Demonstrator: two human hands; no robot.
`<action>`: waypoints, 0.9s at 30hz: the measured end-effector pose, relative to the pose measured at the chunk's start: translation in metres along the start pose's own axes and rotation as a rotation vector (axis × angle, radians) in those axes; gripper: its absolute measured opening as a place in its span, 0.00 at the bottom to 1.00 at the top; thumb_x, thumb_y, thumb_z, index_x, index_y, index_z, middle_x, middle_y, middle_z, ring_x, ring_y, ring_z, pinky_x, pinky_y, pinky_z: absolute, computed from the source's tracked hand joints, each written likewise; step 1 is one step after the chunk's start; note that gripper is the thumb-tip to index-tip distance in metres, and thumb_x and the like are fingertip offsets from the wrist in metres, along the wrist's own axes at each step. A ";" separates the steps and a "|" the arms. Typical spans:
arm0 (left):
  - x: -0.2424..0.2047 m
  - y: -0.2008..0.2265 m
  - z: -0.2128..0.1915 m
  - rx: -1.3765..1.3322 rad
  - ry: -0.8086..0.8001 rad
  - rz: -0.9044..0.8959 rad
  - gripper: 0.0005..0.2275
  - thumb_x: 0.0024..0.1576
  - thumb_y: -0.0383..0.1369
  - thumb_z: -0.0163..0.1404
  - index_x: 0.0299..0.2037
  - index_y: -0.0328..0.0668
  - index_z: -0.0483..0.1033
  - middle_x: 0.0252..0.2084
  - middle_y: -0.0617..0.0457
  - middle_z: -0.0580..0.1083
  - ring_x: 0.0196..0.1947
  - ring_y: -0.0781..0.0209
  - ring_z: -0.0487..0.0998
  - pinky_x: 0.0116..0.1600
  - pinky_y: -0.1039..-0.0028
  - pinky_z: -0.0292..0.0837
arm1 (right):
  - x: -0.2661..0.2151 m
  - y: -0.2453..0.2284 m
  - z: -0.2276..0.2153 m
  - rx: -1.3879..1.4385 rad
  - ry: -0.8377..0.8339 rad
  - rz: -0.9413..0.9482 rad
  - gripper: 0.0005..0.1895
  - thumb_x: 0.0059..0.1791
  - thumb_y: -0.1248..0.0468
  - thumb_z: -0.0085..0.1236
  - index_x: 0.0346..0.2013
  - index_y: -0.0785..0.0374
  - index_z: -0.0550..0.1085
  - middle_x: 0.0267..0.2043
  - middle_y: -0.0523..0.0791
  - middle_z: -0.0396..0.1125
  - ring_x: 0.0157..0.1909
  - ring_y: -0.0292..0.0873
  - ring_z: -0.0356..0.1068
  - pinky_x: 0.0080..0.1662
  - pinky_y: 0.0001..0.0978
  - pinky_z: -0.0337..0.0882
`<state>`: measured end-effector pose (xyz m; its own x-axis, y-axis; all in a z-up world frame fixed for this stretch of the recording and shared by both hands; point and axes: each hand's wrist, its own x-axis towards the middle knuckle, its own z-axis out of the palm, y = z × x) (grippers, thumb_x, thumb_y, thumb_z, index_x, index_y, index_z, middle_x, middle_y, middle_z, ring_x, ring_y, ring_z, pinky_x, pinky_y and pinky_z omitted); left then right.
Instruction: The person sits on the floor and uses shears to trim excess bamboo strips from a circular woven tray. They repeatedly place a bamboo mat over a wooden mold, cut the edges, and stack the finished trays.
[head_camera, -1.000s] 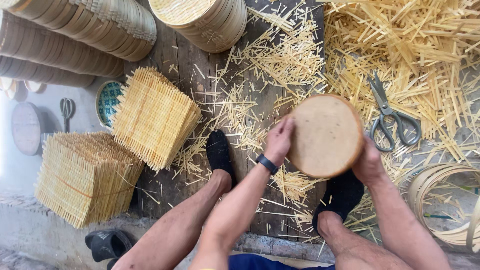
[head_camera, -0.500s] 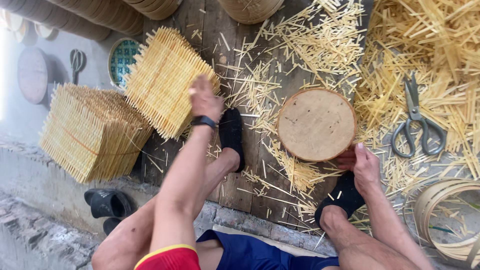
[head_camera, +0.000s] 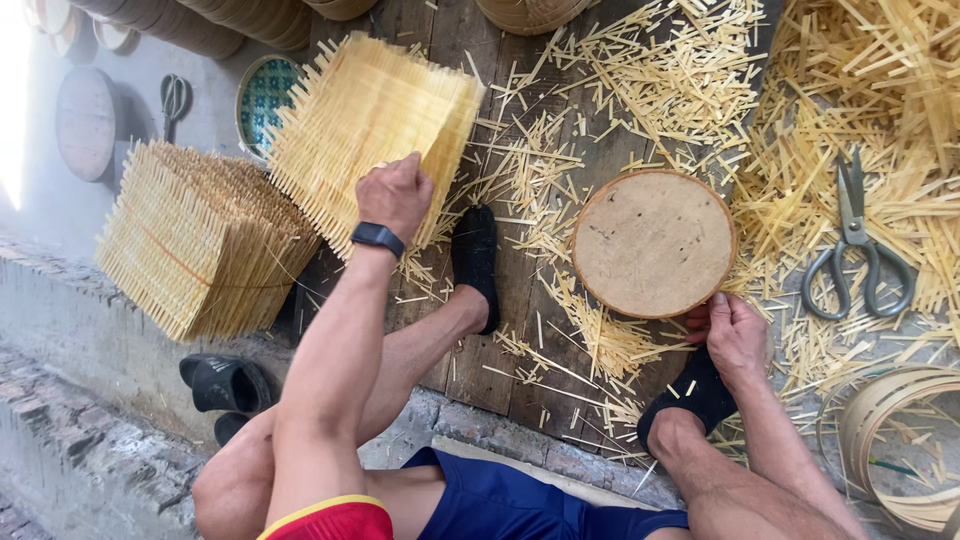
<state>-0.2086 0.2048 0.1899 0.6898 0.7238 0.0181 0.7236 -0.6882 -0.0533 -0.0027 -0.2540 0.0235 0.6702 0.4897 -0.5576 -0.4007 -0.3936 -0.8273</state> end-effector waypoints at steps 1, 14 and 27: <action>-0.002 0.011 0.001 0.008 0.156 0.072 0.05 0.60 0.30 0.55 0.42 0.44 0.82 0.31 0.50 0.81 0.26 0.60 0.79 0.34 0.69 0.77 | -0.001 0.000 -0.001 -0.006 0.008 -0.004 0.20 0.61 0.57 0.43 0.46 0.73 0.73 0.36 0.52 0.72 0.35 0.44 0.74 0.33 0.35 0.77; -0.010 0.070 -0.137 -0.142 0.680 0.084 0.08 0.61 0.21 0.60 0.49 0.40 0.84 0.40 0.48 0.83 0.34 0.61 0.83 0.38 0.73 0.78 | -0.003 -0.023 -0.039 0.443 0.165 -0.091 0.21 0.63 0.53 0.42 0.50 0.70 0.73 0.36 0.48 0.70 0.34 0.41 0.71 0.37 0.31 0.74; -0.138 0.226 0.006 -0.512 -0.132 0.919 0.18 0.54 0.29 0.59 0.56 0.46 0.76 0.62 0.54 0.74 0.62 0.55 0.75 0.62 0.62 0.75 | 0.005 -0.089 -0.027 0.389 -0.067 -0.097 0.14 0.51 0.65 0.60 0.49 0.70 0.74 0.43 0.47 0.74 0.43 0.36 0.74 0.47 0.29 0.75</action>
<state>-0.1405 -0.0507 0.1698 0.9915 -0.1071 0.0744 -0.1289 -0.8908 0.4357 0.0532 -0.2371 0.0964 0.6794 0.5647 -0.4685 -0.5529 -0.0258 -0.8329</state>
